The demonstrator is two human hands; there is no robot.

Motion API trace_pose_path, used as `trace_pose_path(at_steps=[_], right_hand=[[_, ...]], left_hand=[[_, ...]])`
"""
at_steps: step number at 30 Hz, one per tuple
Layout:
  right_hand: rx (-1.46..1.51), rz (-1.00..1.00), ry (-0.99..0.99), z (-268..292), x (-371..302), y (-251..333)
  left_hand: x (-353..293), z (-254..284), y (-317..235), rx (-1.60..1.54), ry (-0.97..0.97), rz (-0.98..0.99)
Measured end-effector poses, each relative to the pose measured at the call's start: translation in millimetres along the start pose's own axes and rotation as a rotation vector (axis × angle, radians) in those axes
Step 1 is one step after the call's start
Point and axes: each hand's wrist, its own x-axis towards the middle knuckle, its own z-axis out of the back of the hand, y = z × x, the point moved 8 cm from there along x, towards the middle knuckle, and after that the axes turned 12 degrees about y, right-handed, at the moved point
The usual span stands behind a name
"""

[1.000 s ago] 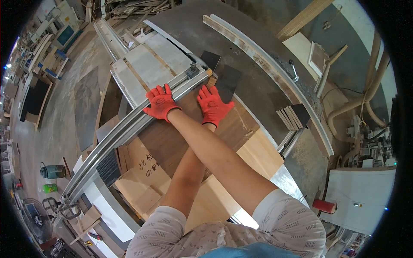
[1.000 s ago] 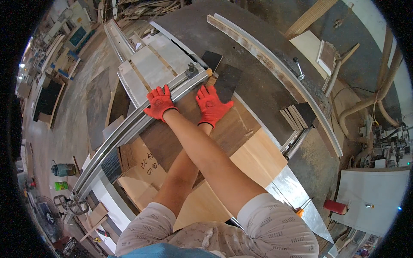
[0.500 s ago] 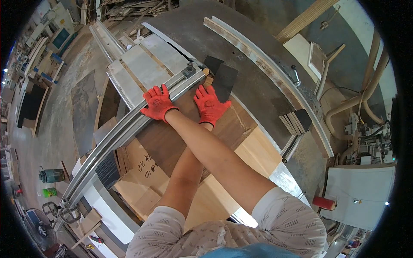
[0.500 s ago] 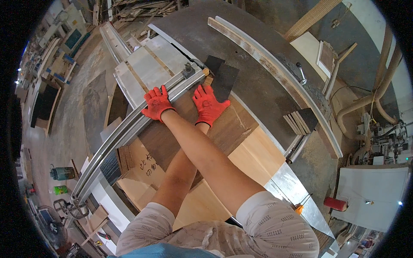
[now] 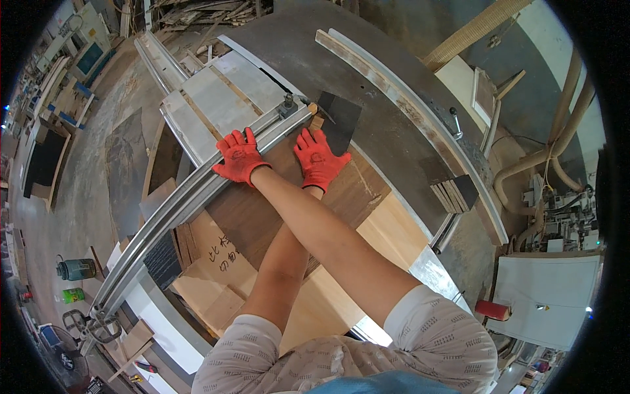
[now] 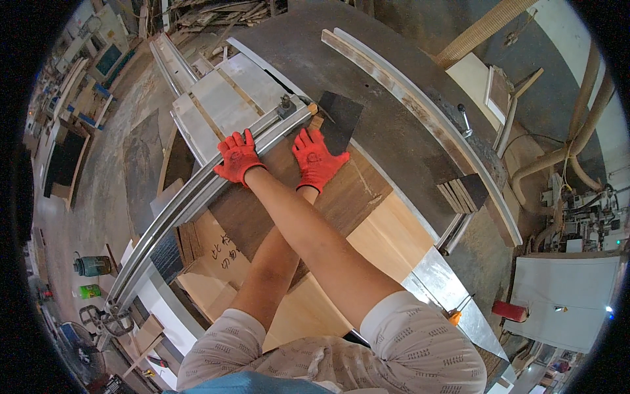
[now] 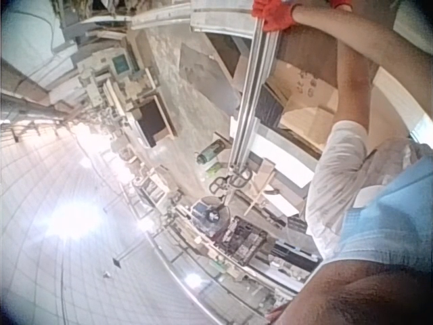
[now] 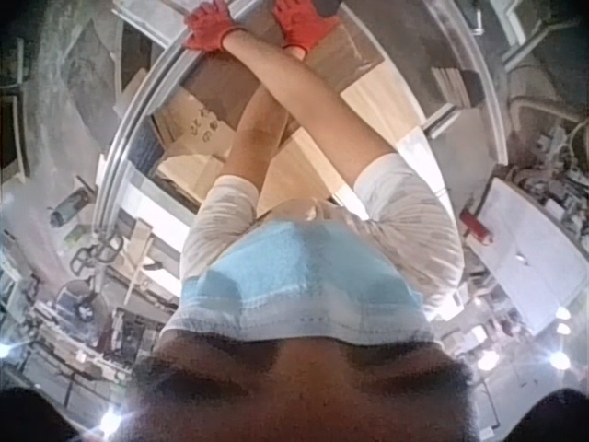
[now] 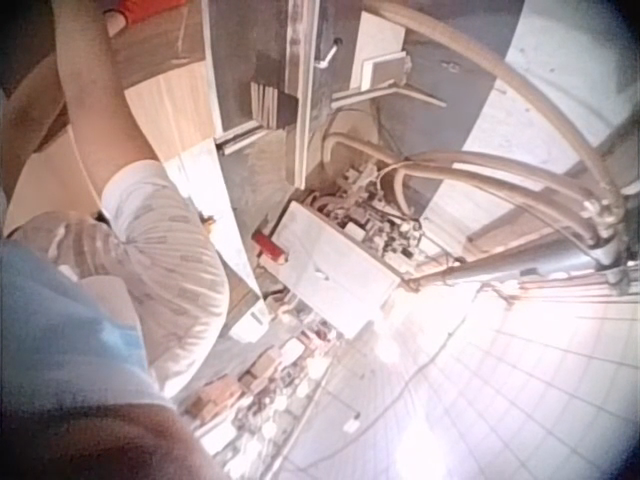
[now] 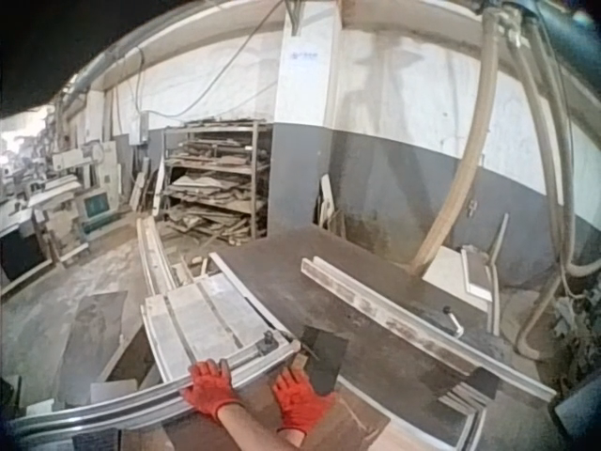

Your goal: The person uses a table saw to cut small rectangular pieces of dark wood. They repeatedly place a piece against the fence, push it through the blade, and then stack the cut pieces on a nearby surface. The person also uses a yellow air blower to clear sawdust from the work area.

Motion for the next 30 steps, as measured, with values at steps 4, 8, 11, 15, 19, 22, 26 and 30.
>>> trace_pose_path(at_steps=[4, 8, 11, 15, 19, 22, 26, 30], right_hand=[[0.022, 0.021, -0.009, 2, 1, 1], [0.028, 0.017, -0.01, 2, 5, -1], [0.021, 0.01, 0.007, 1, 6, -1], [0.017, 0.007, 0.008, 1, 7, -2], [0.006, 0.004, -0.005, 0, 7, -2], [-0.008, 0.013, -0.025, -1, 8, -2], [-0.05, 0.029, -0.093, 3, 7, -1], [-0.047, 0.029, -0.101, 0, 9, -2]], left_hand=[[2, 2, 1, 0.004, -0.033, -0.007], [3, 7, -1, 0.031, -0.108, -0.024], [8, -3, 5, 0.001, 0.039, 0.022], [9, -1, 5, 0.01, 0.001, 0.013], [7, 2, 3, 0.024, -0.056, 0.007], [7, 2, 4, 0.025, -0.064, 0.006], [9, -1, 5, 0.007, -0.046, 0.005], [11, -2, 7, 0.015, -0.037, 0.012]])
